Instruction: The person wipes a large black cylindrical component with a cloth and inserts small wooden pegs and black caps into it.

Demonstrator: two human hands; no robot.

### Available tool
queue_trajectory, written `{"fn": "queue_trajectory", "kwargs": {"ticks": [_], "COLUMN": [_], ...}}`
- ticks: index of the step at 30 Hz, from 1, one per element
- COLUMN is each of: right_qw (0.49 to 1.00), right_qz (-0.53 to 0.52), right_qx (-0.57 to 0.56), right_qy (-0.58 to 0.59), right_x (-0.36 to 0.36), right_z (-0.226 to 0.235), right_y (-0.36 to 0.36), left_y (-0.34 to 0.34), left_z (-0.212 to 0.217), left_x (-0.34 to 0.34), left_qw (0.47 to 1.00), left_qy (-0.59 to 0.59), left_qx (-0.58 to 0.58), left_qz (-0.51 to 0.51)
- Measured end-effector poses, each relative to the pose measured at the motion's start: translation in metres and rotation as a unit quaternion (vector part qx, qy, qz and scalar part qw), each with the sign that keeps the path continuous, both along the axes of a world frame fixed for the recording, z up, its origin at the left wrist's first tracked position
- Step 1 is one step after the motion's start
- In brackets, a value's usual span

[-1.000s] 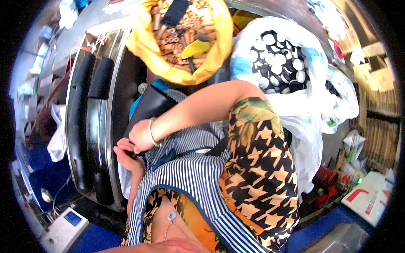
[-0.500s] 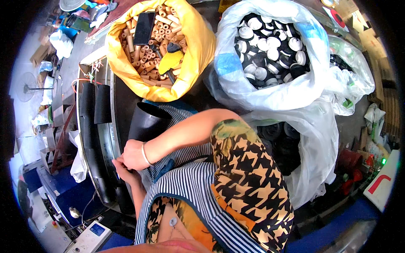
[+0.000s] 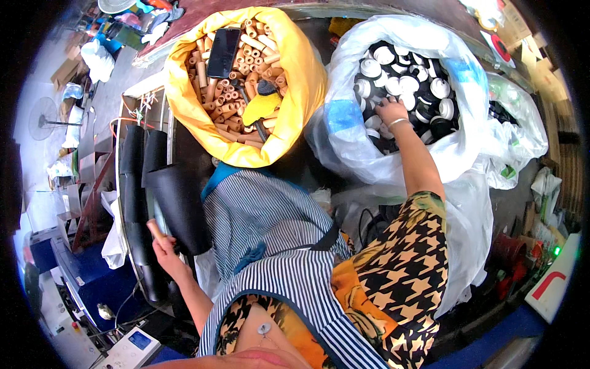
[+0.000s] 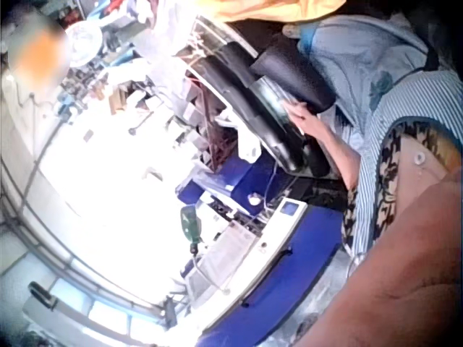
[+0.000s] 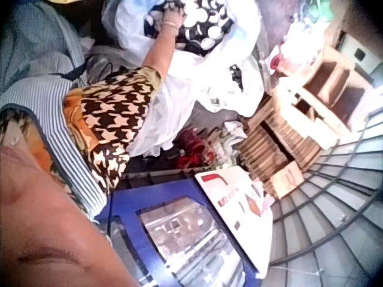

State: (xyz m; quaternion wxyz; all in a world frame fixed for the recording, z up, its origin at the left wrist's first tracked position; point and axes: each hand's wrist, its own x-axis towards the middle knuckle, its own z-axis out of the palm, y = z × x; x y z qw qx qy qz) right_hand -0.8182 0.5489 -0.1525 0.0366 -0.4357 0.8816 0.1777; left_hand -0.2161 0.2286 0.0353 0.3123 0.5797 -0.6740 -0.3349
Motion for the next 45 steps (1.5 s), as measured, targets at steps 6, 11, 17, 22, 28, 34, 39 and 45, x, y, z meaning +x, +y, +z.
{"fn": "queue_trajectory", "kwargs": {"ticks": [6,11,17,22,28,34,39,45], "right_qw": [1.0,0.988,0.795,0.631,0.608,0.77,0.798,0.692], "right_qz": [0.023,-0.017,-0.036,0.083,0.135,0.485,0.548,0.671], "right_qx": [0.003,-0.125,-0.579,-0.383,-0.239,-0.307,-0.209,-0.266], "right_qy": [-0.003,0.089,-0.178,-0.669,-0.745,-0.278,-0.139,-0.015], "right_x": [-0.01,-0.019,0.119,0.292,0.39,0.408,0.422,0.414], "right_z": [-0.028,0.011,0.17,0.206,0.166,0.193,0.217,0.219], "right_y": [-0.017,-0.033,-0.116,-0.236,-0.331,-0.33,-0.321,-0.331], "left_y": [-0.008,-0.01,-0.009,-0.007,-0.014,-0.008,-0.009,-0.013], "left_z": [-0.03,-0.091,-0.089,-0.12,-0.111,-0.094,-0.088,-0.076], "left_x": [0.054,0.059,0.047,0.069,0.061,0.057,0.044,0.038], "left_qw": [0.757,0.523,0.472,0.499,0.535,0.543,0.538,0.53], "left_qy": [0.533,0.665,0.69,0.702,0.672,0.686,0.695,0.7], "left_qx": [0.354,0.51,0.494,0.453,0.444,0.427,0.44,0.45], "left_qz": [0.13,0.153,0.237,0.23,0.252,0.229,0.186,0.164]}}
